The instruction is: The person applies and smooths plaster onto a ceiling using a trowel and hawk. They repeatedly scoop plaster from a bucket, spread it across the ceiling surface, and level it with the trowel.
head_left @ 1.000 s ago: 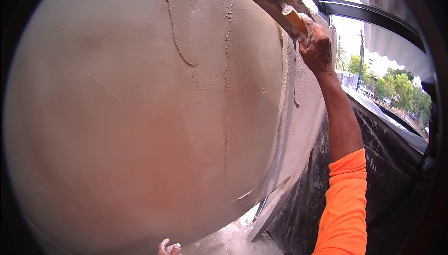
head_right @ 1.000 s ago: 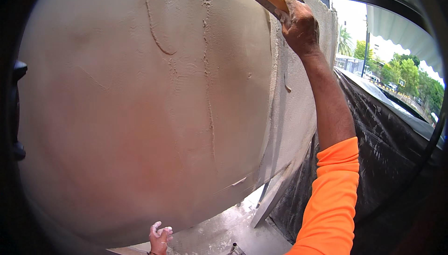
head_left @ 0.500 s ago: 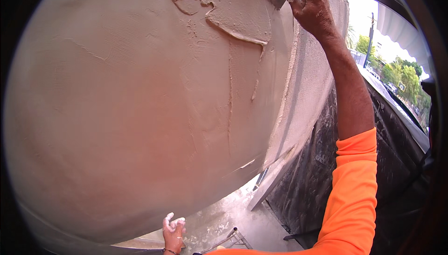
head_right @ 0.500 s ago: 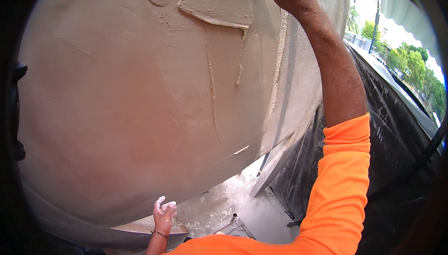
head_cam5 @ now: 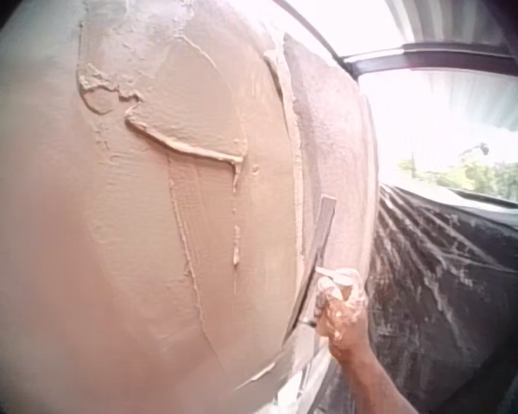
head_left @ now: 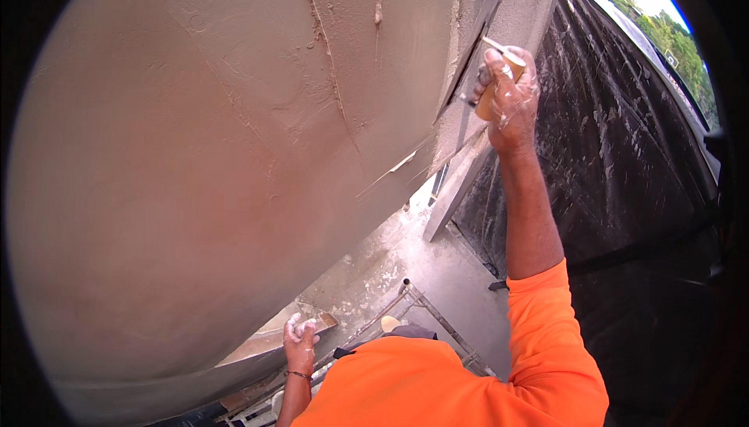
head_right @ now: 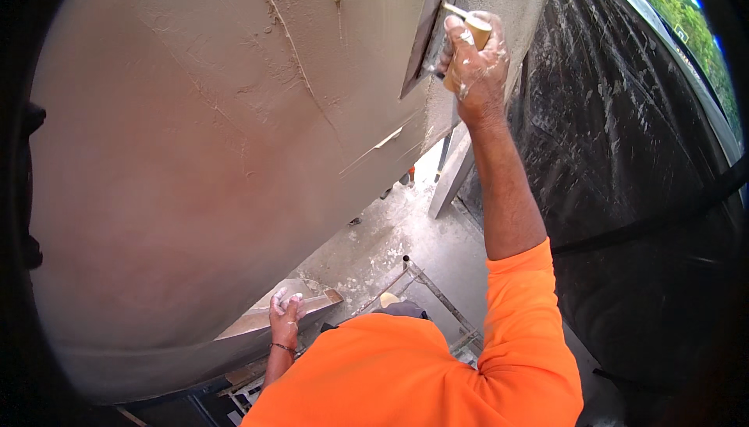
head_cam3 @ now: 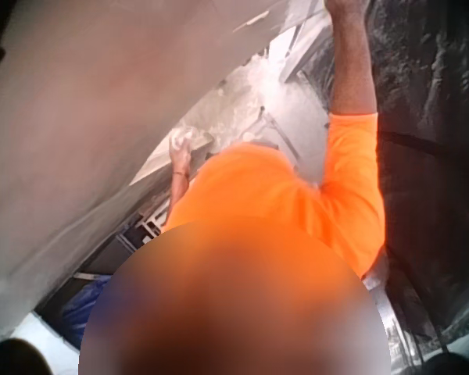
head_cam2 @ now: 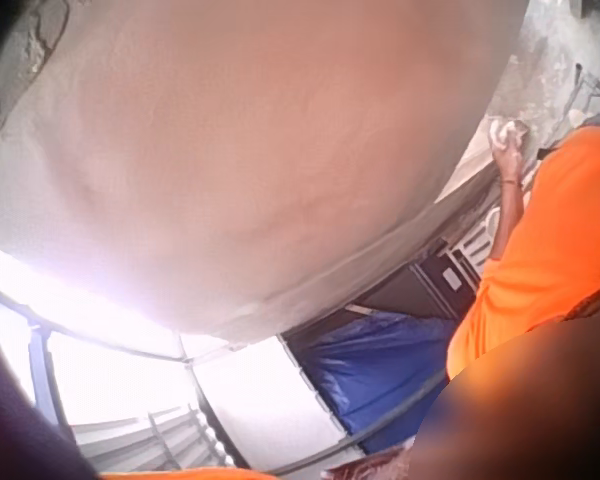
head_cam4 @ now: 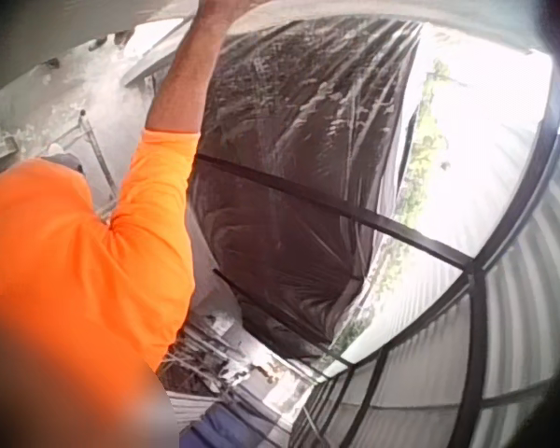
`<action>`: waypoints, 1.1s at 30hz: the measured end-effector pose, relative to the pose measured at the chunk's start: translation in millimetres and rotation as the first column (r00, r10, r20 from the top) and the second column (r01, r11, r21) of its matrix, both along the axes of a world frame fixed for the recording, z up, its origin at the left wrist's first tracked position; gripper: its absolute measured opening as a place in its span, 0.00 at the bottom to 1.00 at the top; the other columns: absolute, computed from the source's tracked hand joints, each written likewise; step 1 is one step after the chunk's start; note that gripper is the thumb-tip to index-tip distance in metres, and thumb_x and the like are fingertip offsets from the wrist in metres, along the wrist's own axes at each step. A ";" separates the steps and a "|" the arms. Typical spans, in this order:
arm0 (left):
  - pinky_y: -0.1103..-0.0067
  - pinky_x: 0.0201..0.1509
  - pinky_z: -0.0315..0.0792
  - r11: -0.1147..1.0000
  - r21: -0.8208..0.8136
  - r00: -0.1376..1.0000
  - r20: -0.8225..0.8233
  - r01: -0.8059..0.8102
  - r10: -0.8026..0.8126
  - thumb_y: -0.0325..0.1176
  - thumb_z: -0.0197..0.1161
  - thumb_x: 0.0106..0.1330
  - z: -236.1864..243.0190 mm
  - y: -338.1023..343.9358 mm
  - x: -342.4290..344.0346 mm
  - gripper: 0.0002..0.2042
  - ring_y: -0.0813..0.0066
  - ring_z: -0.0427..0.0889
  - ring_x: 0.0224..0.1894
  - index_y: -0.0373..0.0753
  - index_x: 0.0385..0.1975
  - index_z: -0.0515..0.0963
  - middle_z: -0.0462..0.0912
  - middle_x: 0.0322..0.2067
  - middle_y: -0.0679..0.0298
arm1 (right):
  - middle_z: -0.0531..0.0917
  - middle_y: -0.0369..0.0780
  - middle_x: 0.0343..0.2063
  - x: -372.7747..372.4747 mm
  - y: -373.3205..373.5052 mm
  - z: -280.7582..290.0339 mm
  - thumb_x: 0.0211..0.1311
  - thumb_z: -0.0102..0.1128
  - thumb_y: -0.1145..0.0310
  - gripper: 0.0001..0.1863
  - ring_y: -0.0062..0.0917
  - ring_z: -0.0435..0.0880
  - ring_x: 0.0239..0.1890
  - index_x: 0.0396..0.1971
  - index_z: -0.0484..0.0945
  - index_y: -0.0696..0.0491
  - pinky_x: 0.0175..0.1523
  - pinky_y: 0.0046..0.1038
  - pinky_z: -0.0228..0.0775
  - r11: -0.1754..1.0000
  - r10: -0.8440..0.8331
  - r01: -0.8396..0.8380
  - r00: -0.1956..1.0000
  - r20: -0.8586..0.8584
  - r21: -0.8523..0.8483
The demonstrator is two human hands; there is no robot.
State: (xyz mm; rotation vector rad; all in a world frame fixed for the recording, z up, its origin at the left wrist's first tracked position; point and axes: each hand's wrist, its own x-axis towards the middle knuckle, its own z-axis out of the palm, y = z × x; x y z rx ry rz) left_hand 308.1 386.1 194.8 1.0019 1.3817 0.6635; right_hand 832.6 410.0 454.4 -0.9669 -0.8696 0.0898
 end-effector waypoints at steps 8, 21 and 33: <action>0.80 0.41 0.79 0.990 -0.130 0.982 -0.172 0.061 -0.083 0.34 0.65 0.72 -26.5 -6.0 -48.2 0.23 0.78 0.82 0.44 0.38 0.63 0.68 0.84 0.46 0.63 | 0.70 0.32 0.17 -93.7 48.4 -294.5 0.62 0.67 0.69 0.11 0.20 0.69 0.12 0.37 0.71 0.48 0.15 0.26 0.63 0.959 -0.238 -0.075 0.310 -0.920 -0.274; 0.76 0.36 0.82 0.976 -0.217 0.931 -0.361 -0.032 -0.050 0.36 0.67 0.69 -75.5 -69.3 -175.1 0.23 0.71 0.85 0.42 0.35 0.60 0.70 0.82 0.45 0.61 | 0.71 0.31 0.14 -81.7 94.7 -321.6 0.64 0.65 0.64 0.09 0.20 0.68 0.12 0.27 0.74 0.46 0.16 0.27 0.61 0.980 -0.094 -0.137 0.316 -0.944 -0.144; 0.77 0.32 0.80 0.963 -0.256 0.946 -0.325 -0.079 -0.009 0.33 0.67 0.69 -108.7 -44.9 -190.0 0.22 0.73 0.84 0.36 0.35 0.60 0.70 0.83 0.42 0.61 | 0.69 0.31 0.14 -147.4 84.1 -182.6 0.64 0.64 0.67 0.09 0.20 0.68 0.14 0.30 0.71 0.46 0.18 0.26 0.60 0.983 0.037 -0.184 0.324 -0.945 -0.024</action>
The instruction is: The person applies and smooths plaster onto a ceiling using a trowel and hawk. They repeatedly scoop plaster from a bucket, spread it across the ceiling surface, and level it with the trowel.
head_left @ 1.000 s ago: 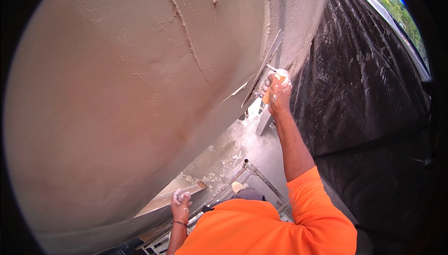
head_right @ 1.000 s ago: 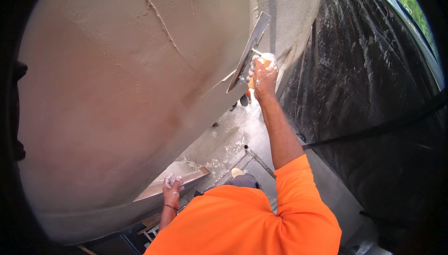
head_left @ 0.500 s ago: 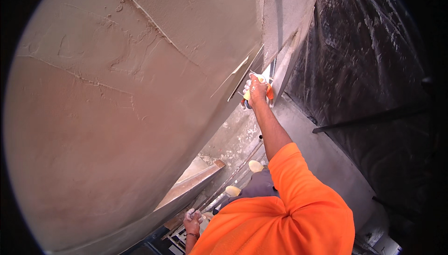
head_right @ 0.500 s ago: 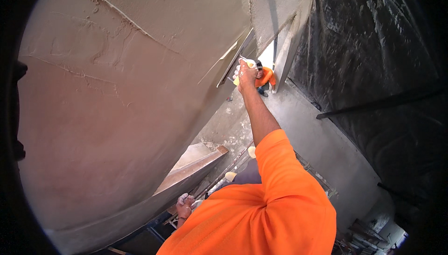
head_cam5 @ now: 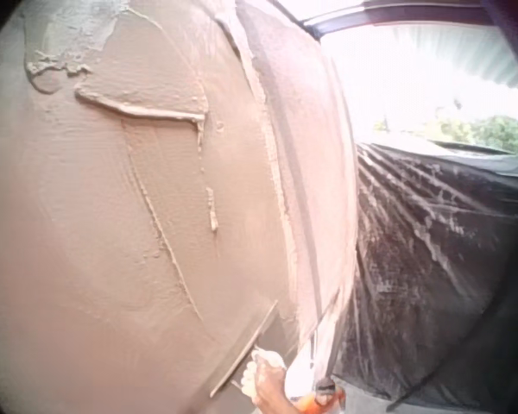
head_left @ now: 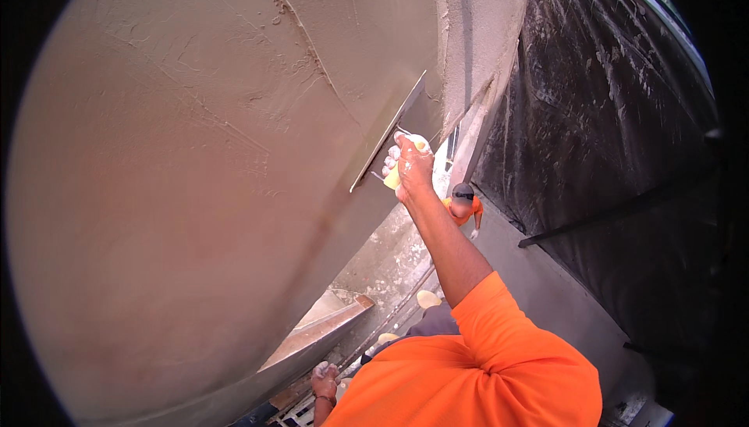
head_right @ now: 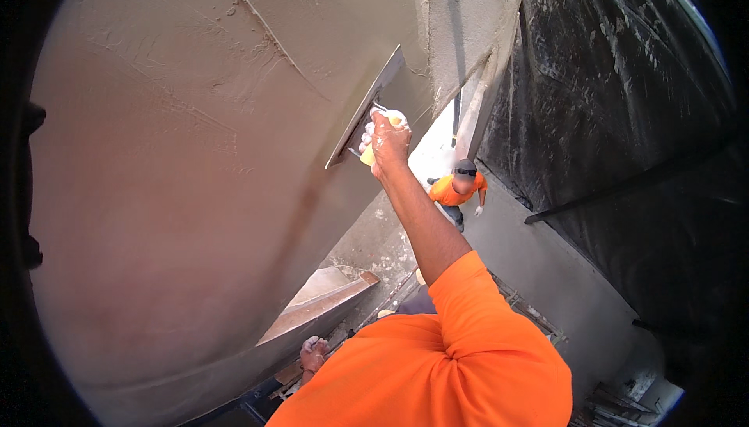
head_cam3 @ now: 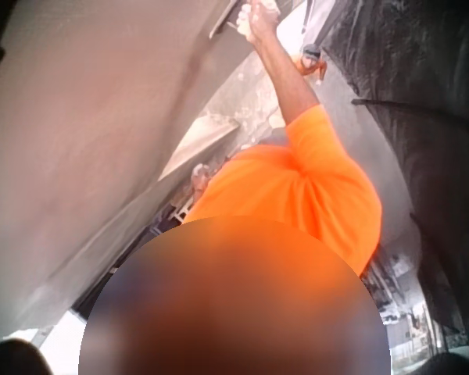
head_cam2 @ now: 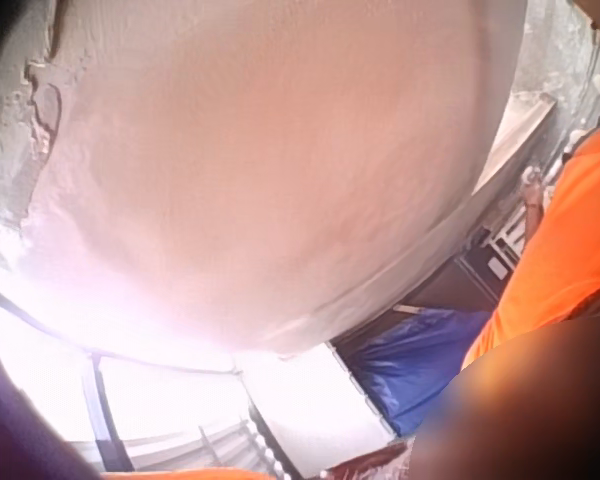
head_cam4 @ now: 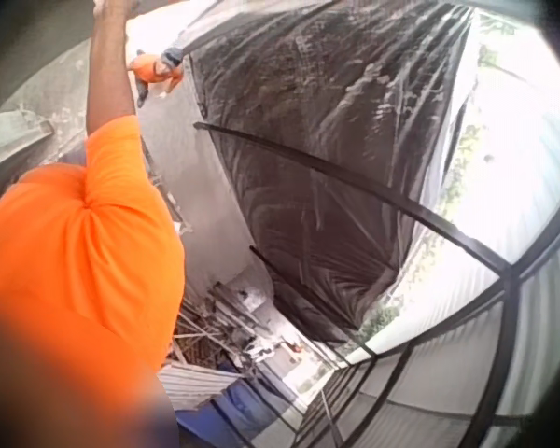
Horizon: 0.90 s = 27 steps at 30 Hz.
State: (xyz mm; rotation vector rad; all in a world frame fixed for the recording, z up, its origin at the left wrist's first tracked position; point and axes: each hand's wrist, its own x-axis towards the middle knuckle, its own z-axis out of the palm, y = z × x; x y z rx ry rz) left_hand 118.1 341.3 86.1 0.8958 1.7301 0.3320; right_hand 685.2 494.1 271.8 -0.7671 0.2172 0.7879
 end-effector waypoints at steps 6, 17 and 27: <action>0.77 0.24 0.76 0.995 0.091 0.998 0.047 0.027 -0.031 0.30 0.68 0.66 -44.7 6.5 -38.8 0.22 0.75 0.81 0.28 0.32 0.58 0.71 0.83 0.34 0.60 | 0.71 0.32 0.17 -9.5 1.6 96.7 0.64 0.64 0.69 0.07 0.19 0.69 0.14 0.34 0.73 0.50 0.17 0.26 0.64 0.995 -0.012 -0.004 0.987 0.163 0.097; 0.76 0.31 0.80 0.995 0.086 0.997 0.044 0.057 -0.061 0.31 0.68 0.68 -114.0 38.2 -87.8 0.20 0.75 0.83 0.30 0.30 0.56 0.72 0.84 0.36 0.60 | 0.77 0.37 0.22 7.9 5.5 297.0 0.62 0.64 0.70 0.12 0.19 0.75 0.16 0.41 0.74 0.58 0.16 0.24 0.71 0.996 -0.085 0.078 0.772 0.630 0.038; 0.76 0.30 0.79 0.996 0.090 0.996 0.085 0.012 -0.019 0.31 0.67 0.69 -131.6 40.5 -119.2 0.20 0.76 0.82 0.29 0.30 0.56 0.72 0.84 0.35 0.60 | 0.77 0.34 0.18 -48.5 -5.8 366.1 0.63 0.69 0.65 0.11 0.16 0.75 0.16 0.31 0.76 0.55 0.18 0.23 0.68 0.995 -0.103 0.007 0.137 0.985 0.103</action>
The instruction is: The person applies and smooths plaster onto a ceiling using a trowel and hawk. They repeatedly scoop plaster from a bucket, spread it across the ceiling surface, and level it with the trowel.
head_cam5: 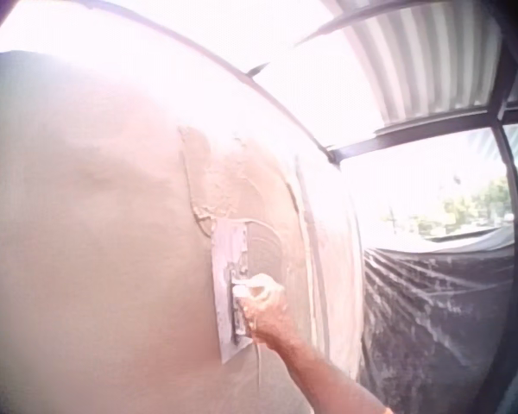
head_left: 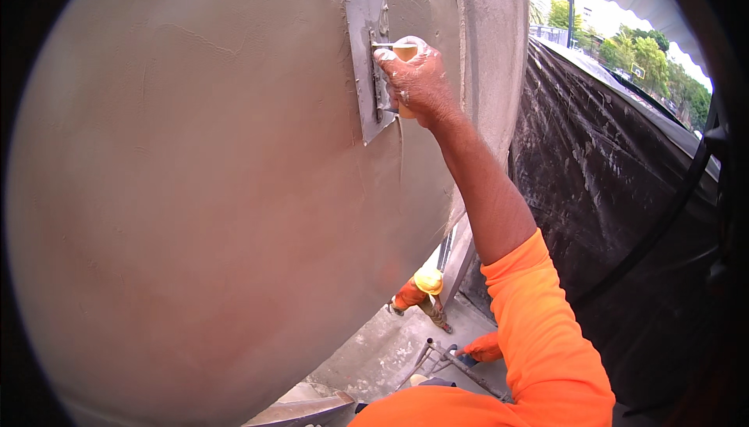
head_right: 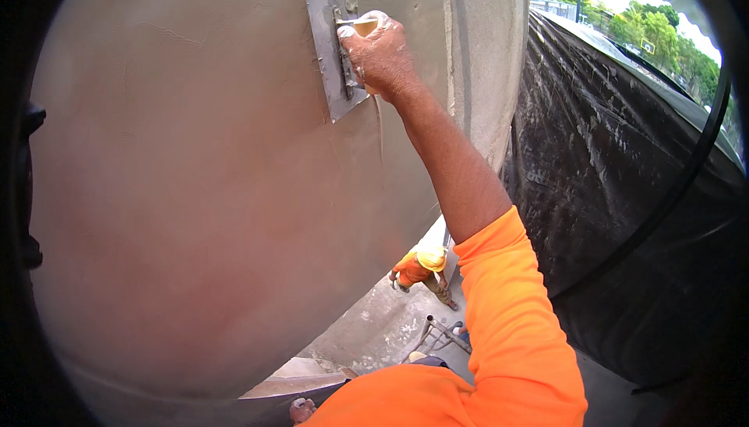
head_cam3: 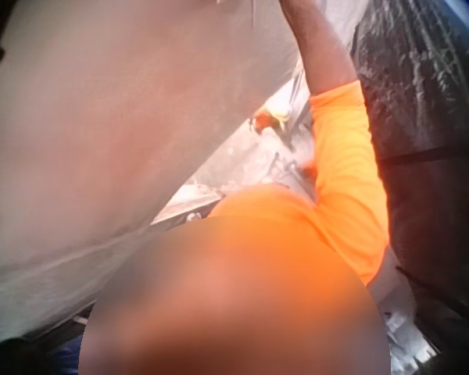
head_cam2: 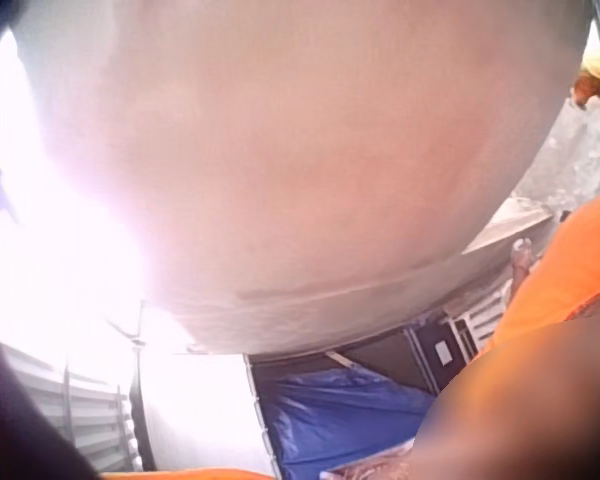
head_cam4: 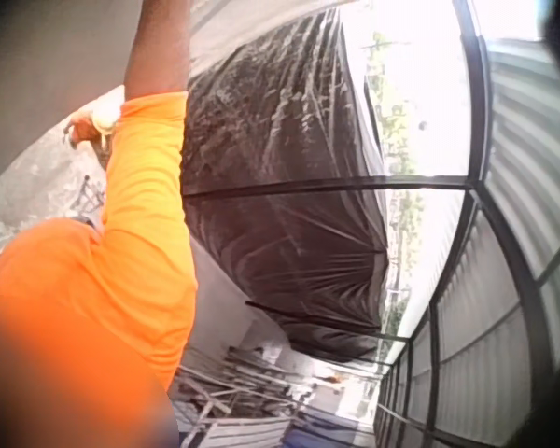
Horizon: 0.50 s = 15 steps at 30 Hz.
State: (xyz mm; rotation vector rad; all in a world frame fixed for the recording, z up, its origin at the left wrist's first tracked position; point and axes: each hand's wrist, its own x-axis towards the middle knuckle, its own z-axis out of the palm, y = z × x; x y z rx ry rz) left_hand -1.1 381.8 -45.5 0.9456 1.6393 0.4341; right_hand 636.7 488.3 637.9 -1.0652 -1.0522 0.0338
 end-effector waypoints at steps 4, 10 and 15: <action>0.76 0.29 0.79 0.999 0.028 0.999 0.036 -0.017 0.016 0.30 0.67 0.69 0.6 -8.8 -9.1 0.20 0.76 0.81 0.29 0.30 0.56 0.72 0.84 0.34 0.61 | 0.85 0.43 0.27 -33.1 -2.4 -46.2 0.62 0.67 0.65 0.13 0.24 0.84 0.32 0.36 0.78 0.59 0.43 0.29 0.77 0.994 -0.100 0.109 0.948 0.302 -0.012; 0.76 0.24 0.77 1.000 0.004 0.999 -0.043 0.003 -0.002 0.31 0.66 0.69 36.6 -10.1 25.9 0.21 0.77 0.80 0.28 0.33 0.59 0.70 0.82 0.34 0.63 | 0.76 0.33 0.21 -37.6 -32.8 -114.5 0.66 0.68 0.66 0.10 0.17 0.76 0.25 0.34 0.75 0.53 0.32 0.24 0.72 0.958 0.272 -0.268 0.962 0.025 -0.102; 0.79 0.28 0.75 0.993 0.112 0.992 -0.114 -0.043 0.056 0.32 0.71 0.63 49.3 -36.3 57.8 0.20 0.78 0.80 0.25 0.29 0.52 0.75 0.84 0.27 0.61 | 0.72 0.30 0.17 -15.8 -31.6 -147.5 0.67 0.68 0.69 0.12 0.15 0.70 0.14 0.31 0.70 0.48 0.17 0.22 0.65 0.848 0.498 -0.501 0.638 -0.587 0.175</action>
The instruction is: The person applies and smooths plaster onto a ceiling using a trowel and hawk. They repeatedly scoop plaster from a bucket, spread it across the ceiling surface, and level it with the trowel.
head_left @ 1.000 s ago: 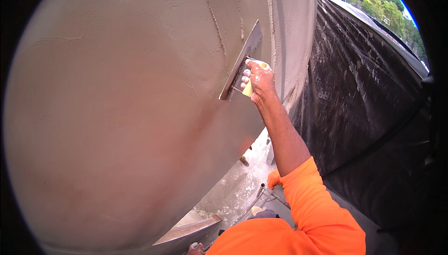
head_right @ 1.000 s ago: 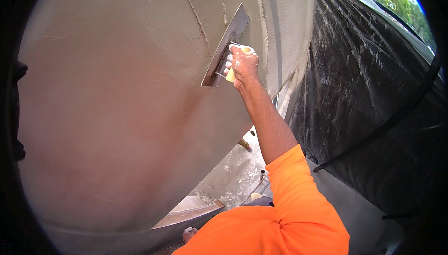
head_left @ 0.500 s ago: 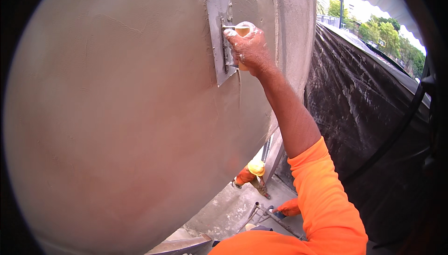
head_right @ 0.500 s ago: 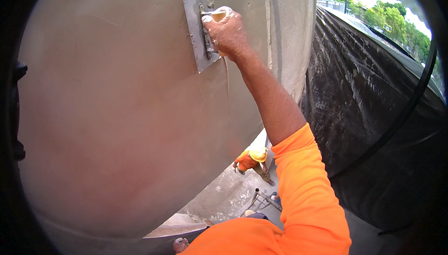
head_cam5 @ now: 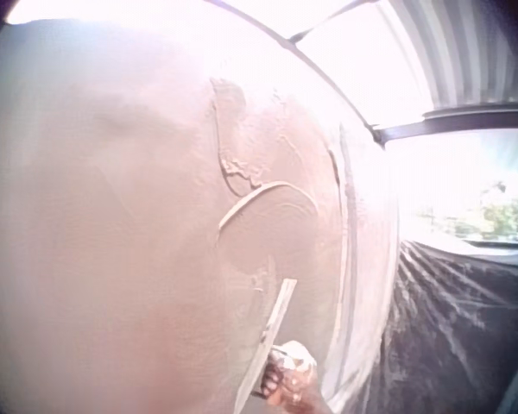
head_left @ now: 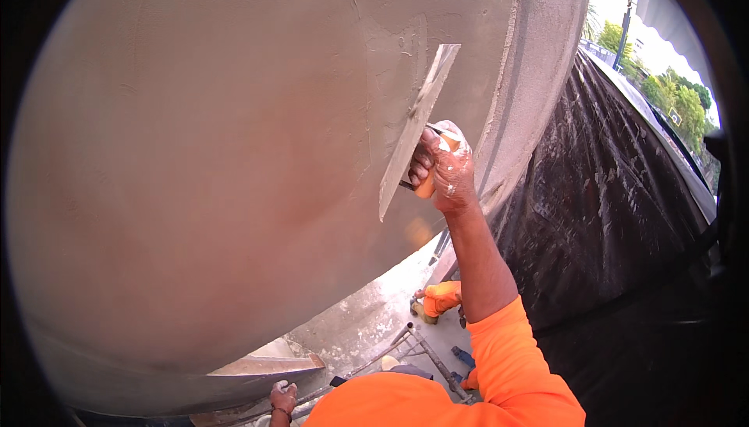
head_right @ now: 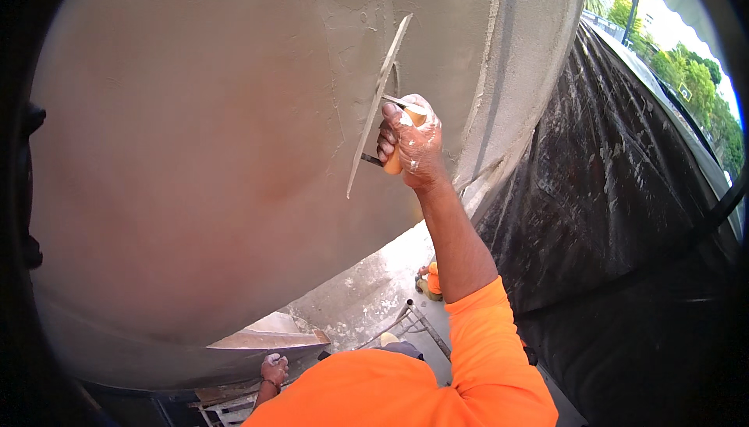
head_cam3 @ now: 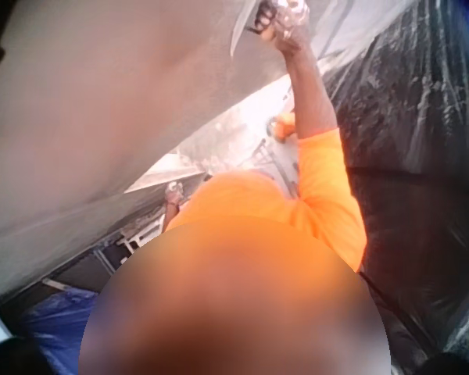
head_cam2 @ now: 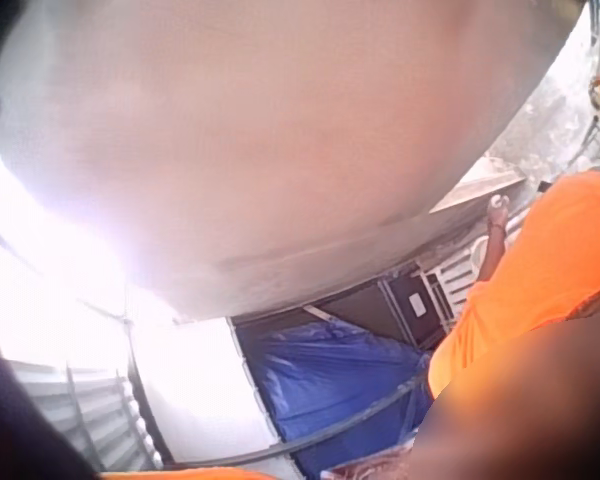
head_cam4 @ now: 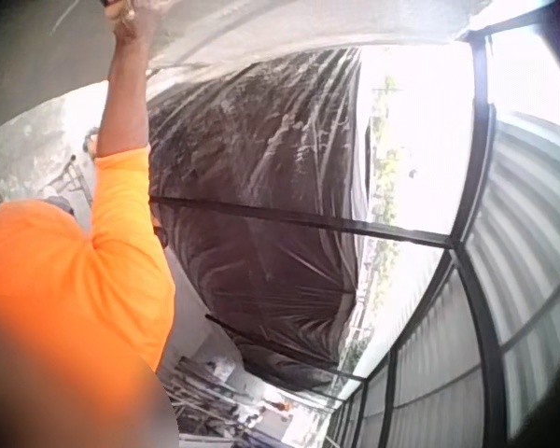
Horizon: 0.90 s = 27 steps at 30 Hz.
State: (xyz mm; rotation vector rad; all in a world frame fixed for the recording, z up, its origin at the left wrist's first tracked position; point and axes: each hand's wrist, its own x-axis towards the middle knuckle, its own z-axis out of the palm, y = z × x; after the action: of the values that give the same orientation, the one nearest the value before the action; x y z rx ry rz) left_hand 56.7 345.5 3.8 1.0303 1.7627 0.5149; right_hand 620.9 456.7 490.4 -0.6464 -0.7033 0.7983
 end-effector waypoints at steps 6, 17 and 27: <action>0.77 0.35 0.78 0.999 0.022 0.998 -0.050 0.034 -0.033 0.34 0.71 0.63 -4.2 -20.0 22.2 0.22 0.75 0.83 0.31 0.30 0.53 0.76 0.86 0.34 0.56 | 0.76 0.32 0.22 -7.4 34.4 -3.1 0.66 0.68 0.69 0.11 0.16 0.75 0.22 0.34 0.73 0.56 0.29 0.24 0.71 0.798 -0.564 0.560 0.563 0.604 0.223; 0.76 0.42 0.76 0.999 -0.039 1.000 0.014 -0.020 0.021 0.35 0.69 0.66 11.9 -41.1 58.7 0.22 0.75 0.81 0.38 0.33 0.56 0.75 0.84 0.40 0.58 | 0.83 0.44 0.27 3.0 -54.5 -94.4 0.60 0.73 0.68 0.14 0.29 0.86 0.28 0.37 0.75 0.58 0.35 0.28 0.76 0.925 -0.248 0.380 0.607 0.755 -0.002; 0.73 0.46 0.76 0.971 -0.236 0.959 -0.271 0.021 -0.087 0.36 0.67 0.67 -7.4 -93.9 17.3 0.19 0.71 0.83 0.41 0.30 0.52 0.76 0.85 0.41 0.56 | 0.84 0.42 0.31 80.2 -79.7 -175.6 0.54 0.76 0.46 0.33 0.31 0.83 0.32 0.44 0.78 0.62 0.39 0.32 0.78 0.837 0.298 0.105 0.735 0.609 -0.536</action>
State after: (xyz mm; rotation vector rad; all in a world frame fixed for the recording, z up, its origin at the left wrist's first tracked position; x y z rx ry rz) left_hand 74.0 251.6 -3.6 1.0191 1.9816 0.1262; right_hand 701.1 377.0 314.8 -1.4839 -1.2032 0.8699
